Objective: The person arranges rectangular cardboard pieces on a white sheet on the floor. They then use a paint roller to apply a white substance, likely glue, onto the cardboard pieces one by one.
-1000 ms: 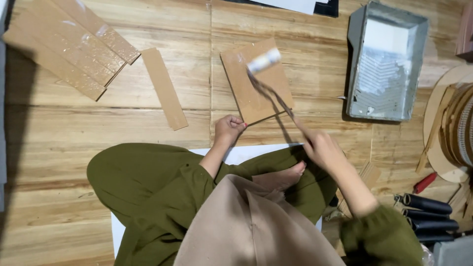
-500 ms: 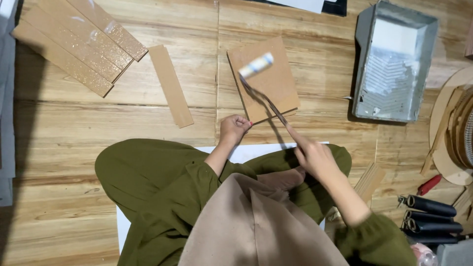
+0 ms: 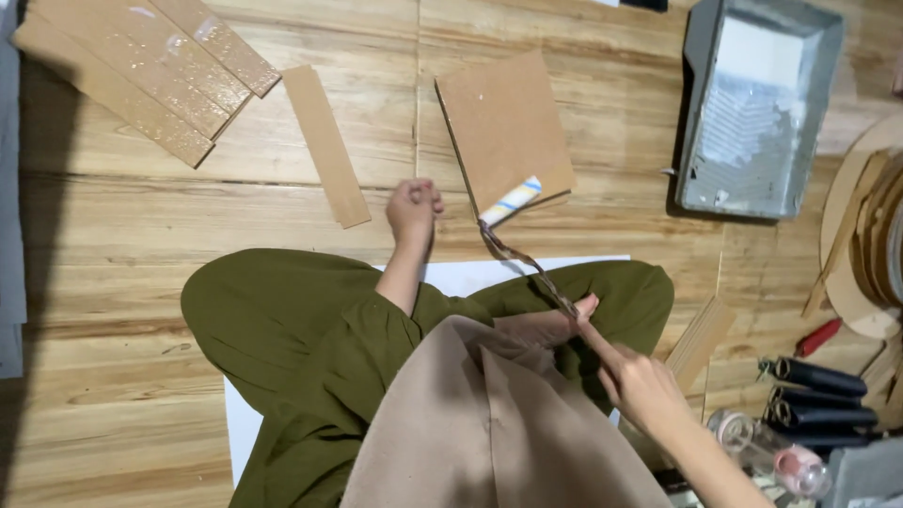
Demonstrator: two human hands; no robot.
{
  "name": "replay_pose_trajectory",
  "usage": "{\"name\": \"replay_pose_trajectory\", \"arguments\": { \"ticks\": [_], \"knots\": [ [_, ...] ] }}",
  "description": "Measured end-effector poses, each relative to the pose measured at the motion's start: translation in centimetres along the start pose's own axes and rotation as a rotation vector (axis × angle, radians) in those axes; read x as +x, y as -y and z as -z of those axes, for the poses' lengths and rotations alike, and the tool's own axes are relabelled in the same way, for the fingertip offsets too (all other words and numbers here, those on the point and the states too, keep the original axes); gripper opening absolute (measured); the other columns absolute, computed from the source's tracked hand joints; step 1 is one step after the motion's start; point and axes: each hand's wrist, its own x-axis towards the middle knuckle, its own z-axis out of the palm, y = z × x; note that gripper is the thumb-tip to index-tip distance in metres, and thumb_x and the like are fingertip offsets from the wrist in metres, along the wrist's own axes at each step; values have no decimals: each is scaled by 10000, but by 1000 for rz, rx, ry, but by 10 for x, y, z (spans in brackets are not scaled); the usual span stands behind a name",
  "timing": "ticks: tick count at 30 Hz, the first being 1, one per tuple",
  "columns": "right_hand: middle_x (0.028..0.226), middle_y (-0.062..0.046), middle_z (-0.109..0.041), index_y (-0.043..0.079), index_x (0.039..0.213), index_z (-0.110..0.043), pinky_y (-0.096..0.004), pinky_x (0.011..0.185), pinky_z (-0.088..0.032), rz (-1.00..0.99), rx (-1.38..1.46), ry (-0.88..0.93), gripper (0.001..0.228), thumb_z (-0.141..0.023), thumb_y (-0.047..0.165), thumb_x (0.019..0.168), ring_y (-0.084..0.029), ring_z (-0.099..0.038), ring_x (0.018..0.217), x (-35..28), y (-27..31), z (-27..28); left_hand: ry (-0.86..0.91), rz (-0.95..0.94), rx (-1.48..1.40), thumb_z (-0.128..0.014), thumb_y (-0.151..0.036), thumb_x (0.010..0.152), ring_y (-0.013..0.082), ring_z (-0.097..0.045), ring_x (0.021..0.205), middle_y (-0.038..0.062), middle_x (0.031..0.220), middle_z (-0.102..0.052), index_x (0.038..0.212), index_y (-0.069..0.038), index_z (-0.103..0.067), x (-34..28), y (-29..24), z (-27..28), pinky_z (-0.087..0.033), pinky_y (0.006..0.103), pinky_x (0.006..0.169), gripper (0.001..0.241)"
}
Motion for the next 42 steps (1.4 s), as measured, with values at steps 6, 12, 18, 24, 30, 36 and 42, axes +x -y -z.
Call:
{"name": "replay_pose_trajectory", "arguments": {
  "ticks": [6,12,18,24,30,36,42],
  "knots": [
    [775,-118,-651,307,1354,-343,-479,639,-533,65,80,-214,618,-481,139,776,-346,-640,715,36,23,11,-114,-274,-231,-457,-60,837,119,-607,517,85,660,-604,935,-34,-577,34,37,-1,-471,155,421,158],
    [799,-178,-643,222,1310,-412,-501,668,-524,20,153,-155,564,-480,118,760,-383,-632,742,-13,30,16,-135,-245,-232,-464,-78,839,126,-627,523,89,667,-630,925,-55,-592,41,39,-2,-488,164,411,156],
    [794,-77,-665,342,1335,-379,-429,648,-553,-116,209,-116,607,-492,180,760,-292,-659,754,-21,8,6,-139,-336,-98,-487,-85,815,93,-615,519,49,635,-625,891,-81,-613,41,42,-6,-467,169,428,147],
    [905,-80,-656,331,1331,-400,-446,711,-522,-71,183,-260,560,-479,170,800,-301,-633,826,31,5,25,82,-372,163,-601,-102,755,56,-597,611,2,718,-626,964,-125,-618,9,37,-15,-461,84,551,211],
    [951,-41,-659,379,1350,-336,-427,761,-529,-175,114,-104,608,-466,186,788,-271,-639,874,-3,2,17,236,-402,419,-727,-188,695,120,-649,798,5,893,-624,1132,-173,-508,3,34,-16,-522,246,702,489],
    [1068,-208,-606,260,1364,-290,-239,240,-391,-201,390,-78,655,-479,-13,800,-115,-357,282,-17,3,41,220,-468,554,-750,-240,664,149,-573,782,-20,916,-579,1204,-172,-422,-16,16,-15,-465,310,646,635],
    [948,-145,-656,290,1323,-436,-465,761,-499,-118,308,-259,550,-476,123,800,-351,-611,887,31,-1,47,269,-513,628,-728,-140,699,268,-605,938,89,1019,-572,1291,-131,-334,-22,15,-14,-485,396,794,711]
  ]
}}
